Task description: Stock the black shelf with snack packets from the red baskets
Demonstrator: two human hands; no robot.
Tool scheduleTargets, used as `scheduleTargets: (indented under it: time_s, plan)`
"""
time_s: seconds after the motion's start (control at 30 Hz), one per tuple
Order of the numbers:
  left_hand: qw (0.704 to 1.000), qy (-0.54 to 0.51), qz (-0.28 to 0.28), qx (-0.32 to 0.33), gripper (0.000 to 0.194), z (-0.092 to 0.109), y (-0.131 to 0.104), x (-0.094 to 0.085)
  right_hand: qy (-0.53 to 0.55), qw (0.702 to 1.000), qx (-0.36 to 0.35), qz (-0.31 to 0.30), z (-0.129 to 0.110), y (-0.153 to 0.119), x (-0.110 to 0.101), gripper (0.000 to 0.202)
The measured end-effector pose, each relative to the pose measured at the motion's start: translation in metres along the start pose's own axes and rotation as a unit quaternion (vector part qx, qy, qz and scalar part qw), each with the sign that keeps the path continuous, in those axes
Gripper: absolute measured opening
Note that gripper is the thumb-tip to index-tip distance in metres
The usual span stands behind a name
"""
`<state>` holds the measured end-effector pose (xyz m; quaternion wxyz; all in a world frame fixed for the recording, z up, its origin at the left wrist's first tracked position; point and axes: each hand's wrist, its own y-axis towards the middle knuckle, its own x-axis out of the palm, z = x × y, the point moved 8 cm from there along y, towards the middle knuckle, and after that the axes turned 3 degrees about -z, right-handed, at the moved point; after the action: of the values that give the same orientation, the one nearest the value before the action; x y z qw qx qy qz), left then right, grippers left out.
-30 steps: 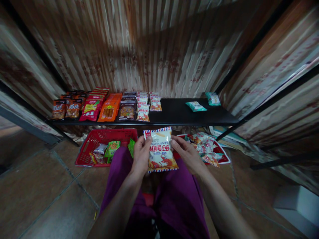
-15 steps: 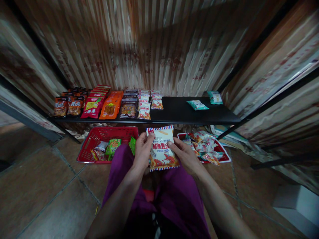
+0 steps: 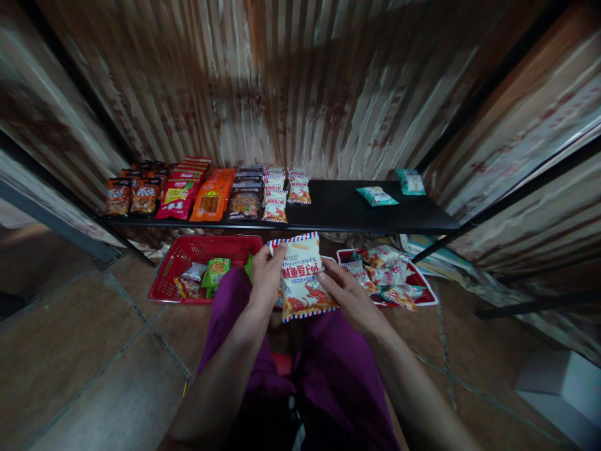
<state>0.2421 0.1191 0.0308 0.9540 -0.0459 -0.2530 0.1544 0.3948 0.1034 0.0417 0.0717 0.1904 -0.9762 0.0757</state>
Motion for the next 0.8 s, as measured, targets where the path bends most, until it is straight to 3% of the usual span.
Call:
scheduleTargets:
  time_s: [0.23,0.37,0.67,0.8]
  plan:
    - [0.999,0.002,0.032,0.039,0.031,0.005,0.007,-0.005,-0.038,0.999,-0.021,-0.005,0.004,-0.005,0.000,0.053]
    - [0.999,0.001,0.029,0.029,0.035,0.002,0.010,-0.005,-0.048,0.998,-0.030,0.001,0.003,-0.004,0.002,0.051]
    - [0.994,0.032,-0.045,-0.094,0.044,-0.010,-0.006,0.003,0.028,0.997,-0.016,0.064,0.012,0.000,-0.009,0.051]
    - [0.986,0.069,-0.097,-0.114,0.041,-0.011,-0.020,0.006,0.054,0.995,-0.006,0.086,0.013,0.002,-0.013,0.050]
